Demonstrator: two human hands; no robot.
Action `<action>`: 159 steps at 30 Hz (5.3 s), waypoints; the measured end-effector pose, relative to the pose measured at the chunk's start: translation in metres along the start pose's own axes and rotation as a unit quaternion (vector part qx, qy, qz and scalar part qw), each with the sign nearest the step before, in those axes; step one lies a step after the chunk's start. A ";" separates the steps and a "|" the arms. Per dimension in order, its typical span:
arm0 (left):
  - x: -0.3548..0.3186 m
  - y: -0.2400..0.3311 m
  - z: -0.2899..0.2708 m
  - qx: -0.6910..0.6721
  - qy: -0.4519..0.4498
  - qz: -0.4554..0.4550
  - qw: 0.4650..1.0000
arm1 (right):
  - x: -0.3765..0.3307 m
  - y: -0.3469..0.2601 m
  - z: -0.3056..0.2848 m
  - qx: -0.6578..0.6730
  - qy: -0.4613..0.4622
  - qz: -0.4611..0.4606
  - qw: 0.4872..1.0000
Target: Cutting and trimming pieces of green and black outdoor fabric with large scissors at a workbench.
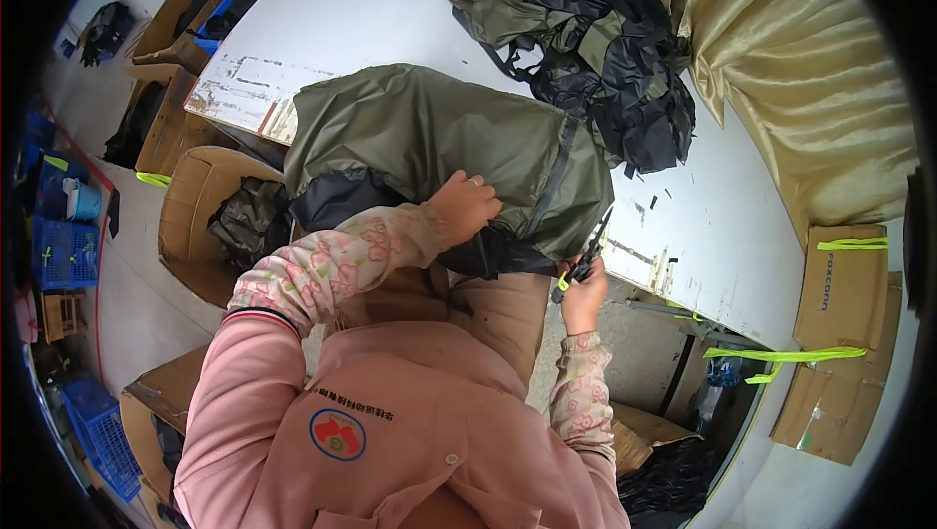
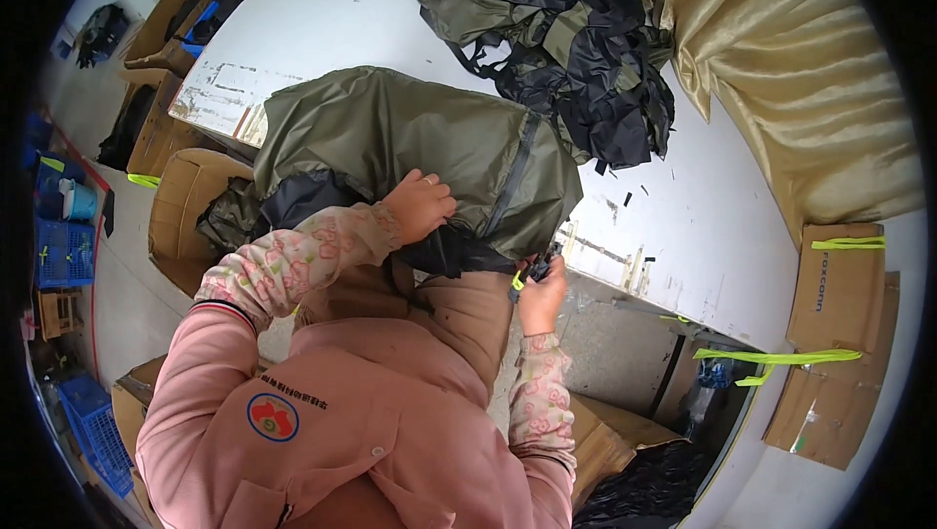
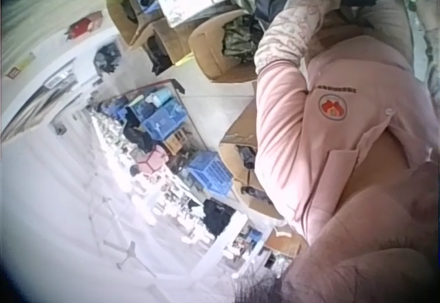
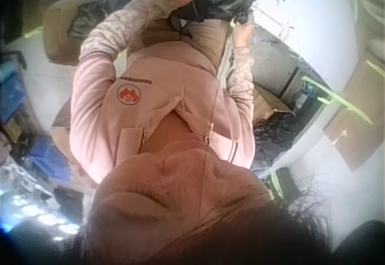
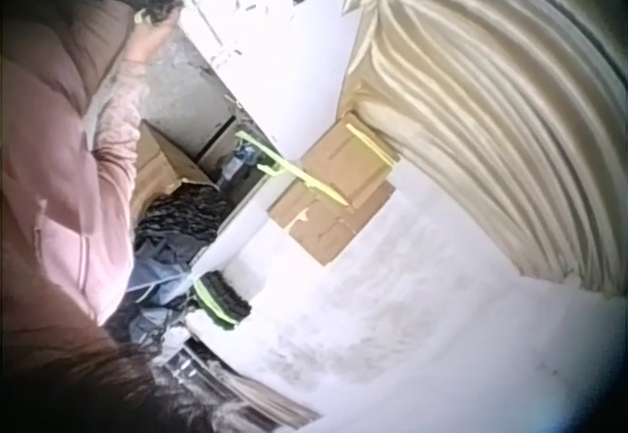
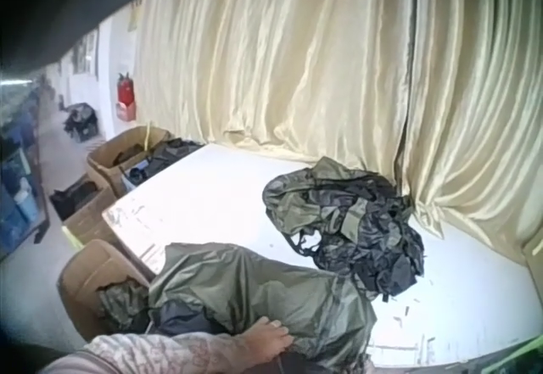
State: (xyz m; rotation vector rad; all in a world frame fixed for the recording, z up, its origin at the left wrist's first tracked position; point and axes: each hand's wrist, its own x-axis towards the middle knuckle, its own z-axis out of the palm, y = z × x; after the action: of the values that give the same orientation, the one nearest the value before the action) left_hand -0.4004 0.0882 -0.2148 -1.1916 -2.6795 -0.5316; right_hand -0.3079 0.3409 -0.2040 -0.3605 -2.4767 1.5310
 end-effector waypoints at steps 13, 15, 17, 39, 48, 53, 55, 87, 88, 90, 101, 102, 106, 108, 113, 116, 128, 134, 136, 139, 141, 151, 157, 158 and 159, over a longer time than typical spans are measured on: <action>0.012 0.025 -0.048 -0.176 0.051 0.050 0.982 | -0.024 0.000 -0.045 -0.112 -0.026 0.008 0.993; 0.020 0.024 -0.030 -0.195 0.029 0.071 0.978 | -0.023 0.002 -0.045 -0.113 -0.031 0.005 0.993; 0.025 0.020 -0.012 -0.215 0.011 0.081 0.973 | -0.025 0.015 -0.049 -0.025 -0.029 -0.006 0.999; 0.026 0.029 -0.028 -0.589 -0.157 -0.039 0.792 | 0.037 -0.125 -0.087 -0.449 -0.311 -0.215 0.810; 0.026 0.031 -0.028 -0.636 -0.161 -0.065 0.752 | 0.040 -0.119 -0.098 -0.459 -0.317 -0.184 0.810; 0.031 0.033 -0.034 -0.601 -0.176 -0.066 0.777 | 0.038 -0.123 -0.090 -0.431 -0.326 -0.200 0.817; 0.031 0.034 -0.034 -0.592 -0.170 -0.056 0.786 | 0.039 -0.124 -0.087 -0.440 -0.319 -0.207 0.814; 0.029 0.035 -0.039 -0.604 -0.203 -0.068 0.768 | 0.040 -0.125 -0.095 -0.466 -0.321 -0.228 0.792; 0.030 0.035 -0.038 -0.604 -0.203 -0.068 0.768 | 0.039 -0.128 -0.094 -0.470 -0.316 -0.219 0.795; 0.030 0.034 -0.034 -0.605 -0.188 -0.045 0.773 | 0.038 -0.131 -0.093 -0.450 -0.305 -0.224 0.809; 0.003 0.018 -0.075 -0.489 0.069 -0.055 0.868 | 0.021 -0.097 -0.036 -0.013 -0.334 0.013 0.942; -0.014 -0.003 -0.081 -0.407 0.112 -0.057 0.905 | 0.022 -0.092 -0.040 0.067 -0.311 0.094 0.944; -0.090 -0.054 -0.095 -0.245 0.130 -0.104 0.955 | 0.032 -0.070 -0.065 -0.061 -0.265 -0.047 0.961; -0.125 -0.056 -0.092 -0.163 0.121 -0.147 0.968 | 0.028 -0.072 -0.059 -0.060 -0.276 -0.023 0.959; -0.154 -0.052 -0.071 -0.059 0.110 -0.168 0.978 | 0.006 -0.075 -0.027 -0.038 -0.299 -0.009 0.953; -0.150 -0.059 -0.058 -0.055 0.108 -0.179 0.976 | 0.005 -0.068 -0.018 -0.205 -0.315 -0.080 0.923; -0.119 -0.067 -0.035 -0.023 0.142 -0.177 0.974 | 0.013 -0.076 -0.057 -0.150 -0.251 -0.015 0.956; -0.105 -0.072 -0.035 -0.011 0.139 -0.128 0.982 | 0.014 -0.075 -0.064 -0.120 -0.204 -0.004 0.972; -0.103 -0.072 -0.036 -0.014 0.132 -0.116 0.984 | 0.015 -0.072 -0.067 -0.130 -0.203 -0.006 0.971; -0.103 -0.071 -0.040 -0.044 0.161 -0.092 0.982 | 0.015 -0.062 -0.074 -0.147 -0.202 -0.018 0.968; -0.103 -0.068 -0.046 -0.069 0.168 -0.082 0.980 | 0.015 -0.055 -0.080 -0.154 -0.201 -0.026 0.967; -0.106 -0.055 -0.086 -0.423 0.088 -0.156 0.888 | 0.017 -0.046 -0.081 -0.133 -0.193 -0.020 0.972; -0.110 -0.064 -0.110 -0.552 0.203 -0.133 0.798 | 0.022 -0.054 -0.071 -0.075 -0.209 0.053 0.974; -0.121 -0.073 -0.124 -0.534 0.224 -0.168 0.798 | 0.024 -0.056 -0.069 0.018 -0.213 0.097 0.972; -0.141 -0.082 -0.143 -0.488 0.267 -0.224 0.801 | 0.028 -0.058 -0.068 0.002 -0.220 0.080 0.972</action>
State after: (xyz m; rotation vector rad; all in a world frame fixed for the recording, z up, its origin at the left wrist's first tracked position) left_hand -0.3666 -0.1143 -0.1438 -0.3321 -2.1025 -2.1180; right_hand -0.3199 0.3823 -0.1209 -0.2431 -2.8320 1.8522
